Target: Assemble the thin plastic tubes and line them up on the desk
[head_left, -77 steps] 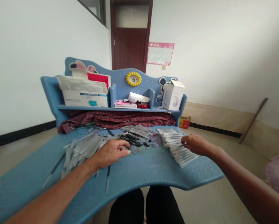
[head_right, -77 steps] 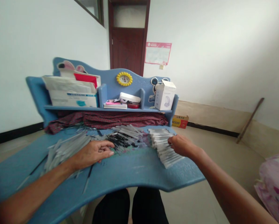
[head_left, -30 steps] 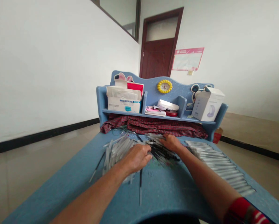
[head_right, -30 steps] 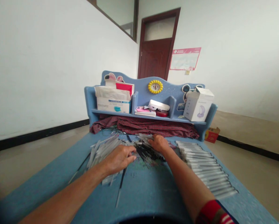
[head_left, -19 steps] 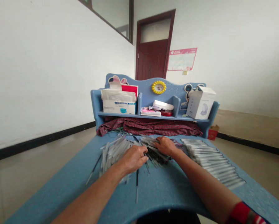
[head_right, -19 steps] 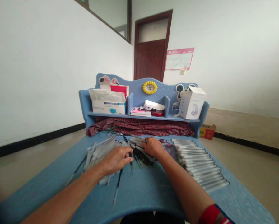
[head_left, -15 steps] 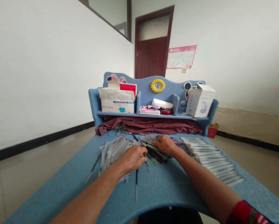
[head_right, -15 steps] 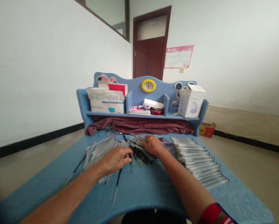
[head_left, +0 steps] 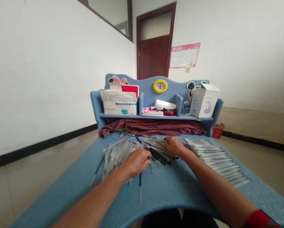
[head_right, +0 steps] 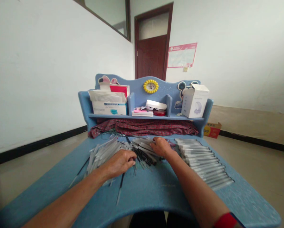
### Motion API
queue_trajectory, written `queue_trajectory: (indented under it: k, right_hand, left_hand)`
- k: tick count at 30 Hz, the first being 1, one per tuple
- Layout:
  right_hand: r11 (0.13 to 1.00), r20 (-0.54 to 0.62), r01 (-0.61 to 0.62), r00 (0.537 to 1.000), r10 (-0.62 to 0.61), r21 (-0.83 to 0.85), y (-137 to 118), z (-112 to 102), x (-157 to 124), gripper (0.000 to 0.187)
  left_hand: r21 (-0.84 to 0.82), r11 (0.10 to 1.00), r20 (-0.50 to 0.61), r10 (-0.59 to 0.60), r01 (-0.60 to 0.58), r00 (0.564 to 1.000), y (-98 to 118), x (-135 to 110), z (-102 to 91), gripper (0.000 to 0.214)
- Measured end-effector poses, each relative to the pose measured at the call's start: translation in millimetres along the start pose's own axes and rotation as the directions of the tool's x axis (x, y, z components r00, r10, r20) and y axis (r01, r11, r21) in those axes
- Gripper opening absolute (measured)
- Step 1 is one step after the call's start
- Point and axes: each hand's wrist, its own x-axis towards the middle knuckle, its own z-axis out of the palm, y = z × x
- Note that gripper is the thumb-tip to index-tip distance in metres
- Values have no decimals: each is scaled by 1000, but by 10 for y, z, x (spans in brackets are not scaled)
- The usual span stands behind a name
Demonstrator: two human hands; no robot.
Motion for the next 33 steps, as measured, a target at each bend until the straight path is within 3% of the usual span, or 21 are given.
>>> queue_trajectory:
  k: [16,22,27,33]
  right_hand:
    - [998,62,53,997,-51,-37,91,-253,-200,31]
    - [997,21,59,998,-58,-42,84,-282,-246,29]
    - [996,-21,75,997,-76,-50,91,-284,-318,29]
    - [984,18,139,990,-138,-113,53,-294,-435,26]
  left_hand:
    - [-32,996,-38,81,-82,996,157,5,-23,17]
    - [-33,995,-57,93,-95,994,195,-3,-7,18]
    - [59,991,22,117,-118,993,308,4,-80,17]
    - [197,974,149,81,-110,986,455,92,-225,13]
